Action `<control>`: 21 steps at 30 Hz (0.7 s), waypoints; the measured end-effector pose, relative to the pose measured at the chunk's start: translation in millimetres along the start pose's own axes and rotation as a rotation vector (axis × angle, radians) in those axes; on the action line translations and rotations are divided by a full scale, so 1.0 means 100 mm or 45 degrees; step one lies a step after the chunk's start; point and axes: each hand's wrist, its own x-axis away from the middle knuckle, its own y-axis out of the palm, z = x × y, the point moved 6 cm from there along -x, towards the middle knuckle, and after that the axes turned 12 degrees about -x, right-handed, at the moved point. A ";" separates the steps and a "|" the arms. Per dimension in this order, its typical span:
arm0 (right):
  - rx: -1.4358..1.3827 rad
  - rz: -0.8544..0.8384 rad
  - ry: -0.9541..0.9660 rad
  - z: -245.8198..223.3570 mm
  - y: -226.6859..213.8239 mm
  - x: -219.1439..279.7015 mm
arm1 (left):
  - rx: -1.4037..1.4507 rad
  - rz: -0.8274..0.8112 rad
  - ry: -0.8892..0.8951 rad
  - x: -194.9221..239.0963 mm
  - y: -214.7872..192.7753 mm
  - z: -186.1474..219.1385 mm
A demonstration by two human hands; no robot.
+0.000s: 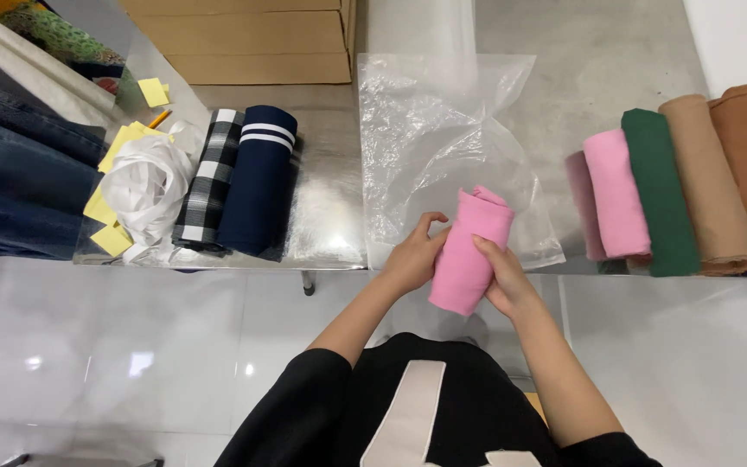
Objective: The person takes a green garment off a hanger, folds it neatly on a metal table, and places it with other folded items. Then, the person takes a pink garment, places it inside a clear plastic bag, and seals the bag.
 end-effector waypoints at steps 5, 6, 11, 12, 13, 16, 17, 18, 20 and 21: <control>-0.022 -0.017 0.067 0.03 -0.19 -0.05 | -0.107 0.122 0.076 -0.01 -0.02 -0.19; 0.004 -0.005 0.052 -0.04 -0.24 -0.01 | -0.212 0.159 0.063 -0.06 0.04 -0.27; 0.260 0.078 0.004 -0.22 -0.85 0.17 | -0.178 0.397 -0.041 -0.22 0.00 -0.38; 0.381 0.095 0.046 -0.25 -0.86 0.30 | -0.166 0.465 -0.047 -0.21 -0.06 -0.34; 0.376 0.106 0.039 -0.28 -0.73 0.42 | -0.164 0.460 -0.035 -0.20 -0.08 -0.28; 0.601 0.141 0.146 -0.27 -0.45 0.62 | -0.121 0.553 0.038 -0.15 -0.16 -0.11; 0.534 0.168 0.157 -0.23 -0.43 0.57 | -0.157 0.598 0.115 -0.12 -0.17 -0.05; 0.466 0.194 0.168 -0.20 -0.40 0.53 | -0.194 0.643 0.191 -0.08 -0.18 0.02; 0.326 0.197 0.105 0.01 -0.83 -0.13 | -0.224 0.680 0.272 0.06 -0.19 0.13; 0.190 0.197 0.052 0.11 -1.04 -0.45 | -0.252 0.713 0.343 0.15 -0.20 0.21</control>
